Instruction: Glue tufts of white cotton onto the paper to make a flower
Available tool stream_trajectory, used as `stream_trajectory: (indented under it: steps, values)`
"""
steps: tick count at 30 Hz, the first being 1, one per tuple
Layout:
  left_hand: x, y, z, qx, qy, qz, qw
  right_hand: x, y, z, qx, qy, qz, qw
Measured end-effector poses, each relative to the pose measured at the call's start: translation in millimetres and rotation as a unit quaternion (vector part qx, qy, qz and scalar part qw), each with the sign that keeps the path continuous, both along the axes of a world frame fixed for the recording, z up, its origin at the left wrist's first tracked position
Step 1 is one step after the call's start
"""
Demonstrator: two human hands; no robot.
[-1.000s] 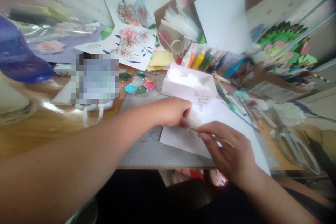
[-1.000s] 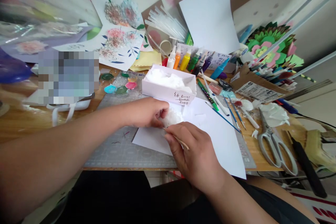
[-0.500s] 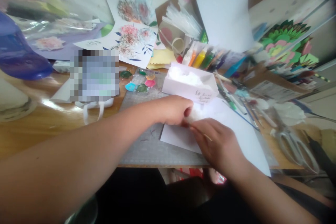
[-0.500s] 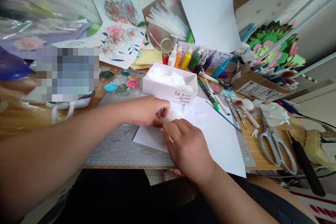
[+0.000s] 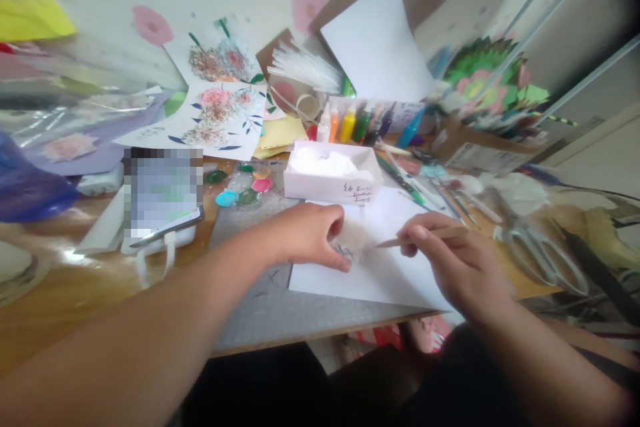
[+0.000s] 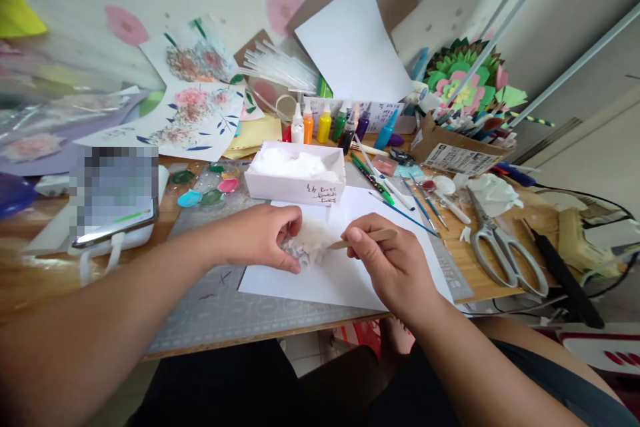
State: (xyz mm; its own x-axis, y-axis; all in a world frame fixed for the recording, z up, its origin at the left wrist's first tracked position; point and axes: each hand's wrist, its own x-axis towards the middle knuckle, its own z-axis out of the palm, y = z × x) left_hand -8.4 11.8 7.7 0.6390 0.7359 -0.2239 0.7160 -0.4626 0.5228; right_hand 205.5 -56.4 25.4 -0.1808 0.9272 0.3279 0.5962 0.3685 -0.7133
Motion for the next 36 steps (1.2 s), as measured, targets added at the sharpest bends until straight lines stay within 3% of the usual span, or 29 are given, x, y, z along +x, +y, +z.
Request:
stream_trajectory:
  steps: [5, 7, 14, 23, 28, 32, 36]
  values:
    - [2.9, -1.5, -3.7, 0.021, 0.008, 0.027, 0.999, -2.0, -8.0, -7.1, 0.033, -0.036, 0.153, 0.987]
    - [2.6, -1.0, -2.9, 0.005, 0.007, 0.020, 1.000, -6.4, -9.8, -13.9, 0.051, -0.032, 0.175, 0.983]
    - [0.7, 0.2, -0.1, -0.008, 0.013, 0.015, 1.000, -15.9, -7.4, -26.4, 0.037, -0.035, 0.087, 0.995]
    - [-2.7, -2.2, 1.8, -0.009, 0.021, 0.003, 1.000, -27.2, -3.8, -28.8, 0.054, -0.083, 0.100, 0.990]
    - [-3.5, -7.1, 7.8, -0.010, 0.011, -0.024, 1.000, -25.5, 1.3, -41.2, 0.101, -0.114, 0.111, 0.982]
    - [-2.0, -7.8, 3.5, 0.011, 0.040, 0.000, 0.999, -24.8, 8.4, -54.4, 0.115, -0.105, 0.090, 0.984]
    - [-0.5, -5.9, -1.9, 0.032, 0.042, -0.004, 0.999, -23.2, 9.9, -49.1, 0.136, -0.081, 0.077, 0.984]
